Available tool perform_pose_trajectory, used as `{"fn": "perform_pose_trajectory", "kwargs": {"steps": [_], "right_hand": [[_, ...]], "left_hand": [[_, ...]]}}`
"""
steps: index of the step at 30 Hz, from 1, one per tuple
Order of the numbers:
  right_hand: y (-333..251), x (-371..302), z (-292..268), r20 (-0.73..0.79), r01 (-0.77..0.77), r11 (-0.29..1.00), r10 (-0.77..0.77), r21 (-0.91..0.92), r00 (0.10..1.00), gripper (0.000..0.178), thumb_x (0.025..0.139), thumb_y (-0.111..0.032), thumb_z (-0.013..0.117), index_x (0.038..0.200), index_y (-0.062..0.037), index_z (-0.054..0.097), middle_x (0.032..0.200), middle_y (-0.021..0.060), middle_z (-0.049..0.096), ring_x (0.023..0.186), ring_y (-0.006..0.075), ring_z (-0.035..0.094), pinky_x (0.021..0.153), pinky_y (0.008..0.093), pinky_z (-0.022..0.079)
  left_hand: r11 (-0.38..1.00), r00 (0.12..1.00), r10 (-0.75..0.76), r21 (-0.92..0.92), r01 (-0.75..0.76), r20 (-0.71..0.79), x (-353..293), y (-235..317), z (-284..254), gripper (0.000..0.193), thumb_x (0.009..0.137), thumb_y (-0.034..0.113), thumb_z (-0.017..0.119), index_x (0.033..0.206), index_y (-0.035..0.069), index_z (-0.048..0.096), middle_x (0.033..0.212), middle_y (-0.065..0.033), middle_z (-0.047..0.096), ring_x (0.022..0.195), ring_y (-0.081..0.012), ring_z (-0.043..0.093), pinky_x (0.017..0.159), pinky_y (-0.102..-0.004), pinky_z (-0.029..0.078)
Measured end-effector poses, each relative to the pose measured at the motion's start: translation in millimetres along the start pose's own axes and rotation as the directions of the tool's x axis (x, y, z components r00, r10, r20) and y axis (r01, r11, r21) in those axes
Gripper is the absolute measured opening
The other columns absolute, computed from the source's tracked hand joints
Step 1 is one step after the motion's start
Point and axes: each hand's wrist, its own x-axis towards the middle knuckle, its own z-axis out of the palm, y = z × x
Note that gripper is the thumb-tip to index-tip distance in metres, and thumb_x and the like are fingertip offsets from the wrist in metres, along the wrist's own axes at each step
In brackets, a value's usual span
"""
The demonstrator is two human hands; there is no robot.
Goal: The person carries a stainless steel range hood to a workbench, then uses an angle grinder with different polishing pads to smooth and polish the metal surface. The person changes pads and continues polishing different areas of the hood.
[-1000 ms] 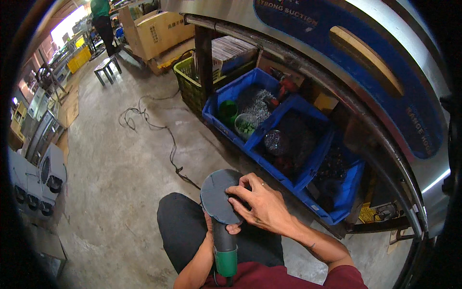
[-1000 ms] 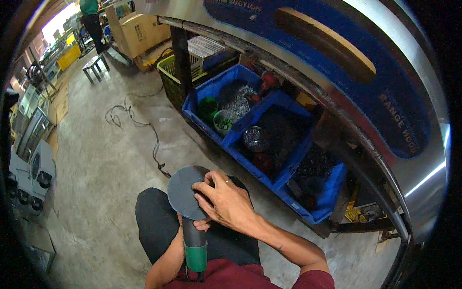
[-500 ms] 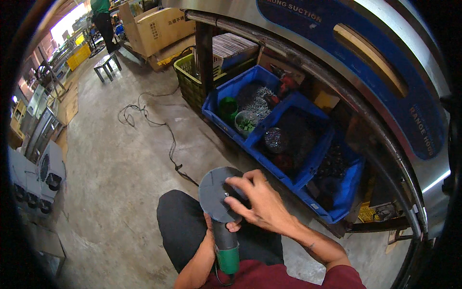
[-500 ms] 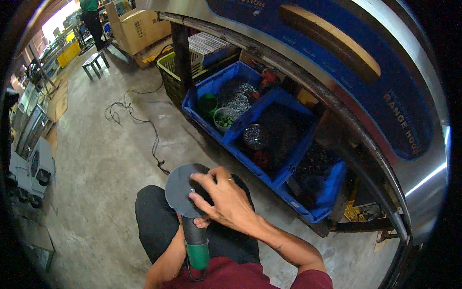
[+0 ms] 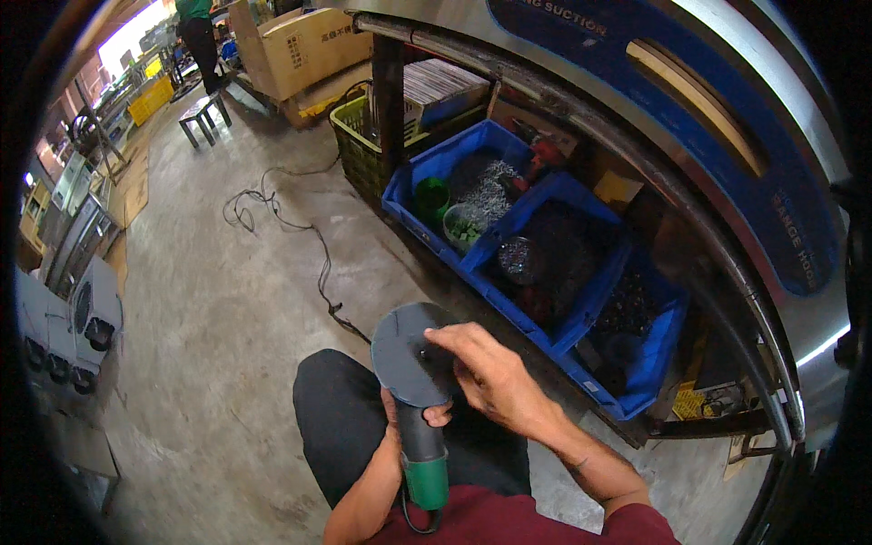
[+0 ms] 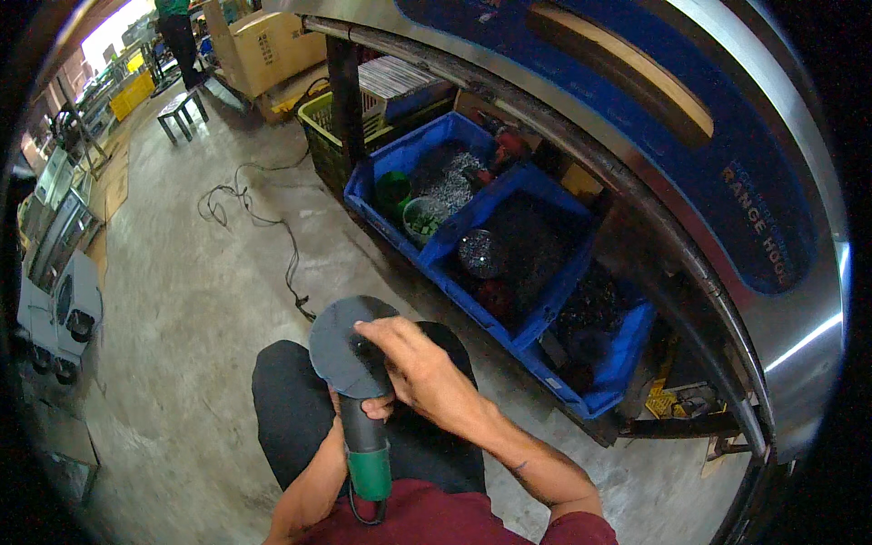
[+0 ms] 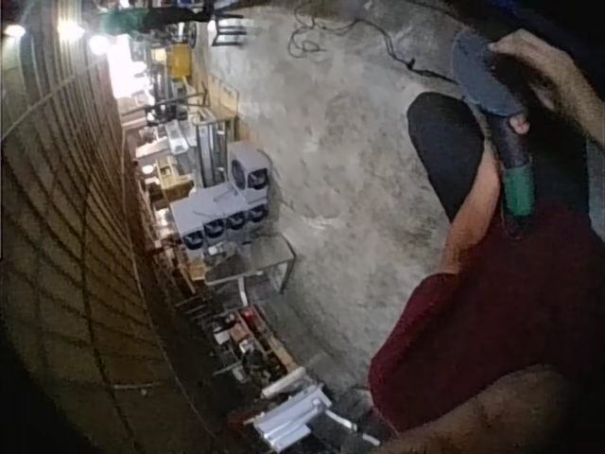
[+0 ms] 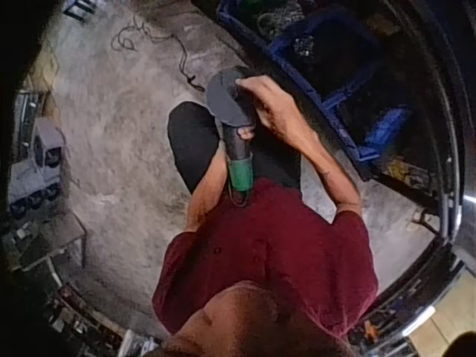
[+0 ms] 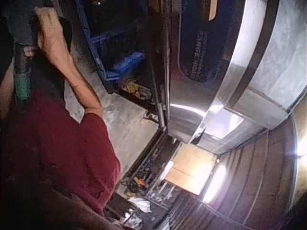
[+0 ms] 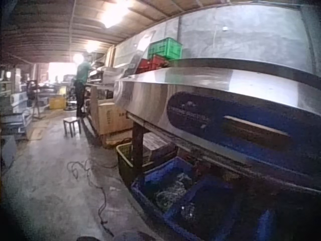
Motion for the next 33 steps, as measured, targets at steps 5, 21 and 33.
{"fn": "perform_pose_trajectory", "kwargs": {"steps": [5, 21, 33], "right_hand": [[11.9, -7.9, 20.7, -0.074, 0.178, 0.935, -0.21, -0.305, 0.975, 0.058, 0.081, -0.006, 0.081, 0.136, -0.0009, 0.063, 0.13, 0.0164, 0.065, 0.118, 0.0353, 0.066, 0.097, 0.0425, 0.058], [6.6, -2.8, -0.9, 0.232, 0.204, 0.956, -0.154, -0.209, 0.96, 0.064, 0.08, -0.011, 0.079, 0.14, -0.0016, 0.06, 0.141, 0.0193, 0.057, 0.127, 0.0382, 0.058, 0.109, 0.0453, 0.05], [11.5, 2.6, -9.1, 0.288, 0.202, 0.929, -0.111, -0.309, 0.951, 0.053, 0.089, -0.008, 0.069, 0.139, 0.0079, 0.058, 0.129, 0.0198, 0.058, 0.123, 0.0387, 0.059, 0.107, 0.0451, 0.051]], "left_hand": [[0.994, 0.998, 0.025, 0.105, -0.019, -0.053, 6.6, -8.3, 17.7, 0.085, 0.088, 0.072, 0.068, 0.15, 0.019, 0.045, 0.109, -0.0148, 0.064, 0.061, -0.0265, 0.06, 0.054, -0.039, 0.055], [0.998, 0.987, -0.065, 0.028, 0.062, 0.149, -3.2, -2.5, -16.2, 0.08, 0.085, 0.066, 0.078, 0.141, 0.016, 0.052, 0.111, -0.0093, 0.062, 0.074, -0.0254, 0.061, 0.065, -0.0389, 0.054], [0.997, 0.985, -0.067, -0.013, 0.07, 0.162, 5.0, -12.2, 2.4, 0.081, 0.082, 0.064, 0.083, 0.134, 0.011, 0.05, 0.102, -0.0106, 0.059, 0.075, -0.0242, 0.059, 0.066, -0.0385, 0.053]]}}
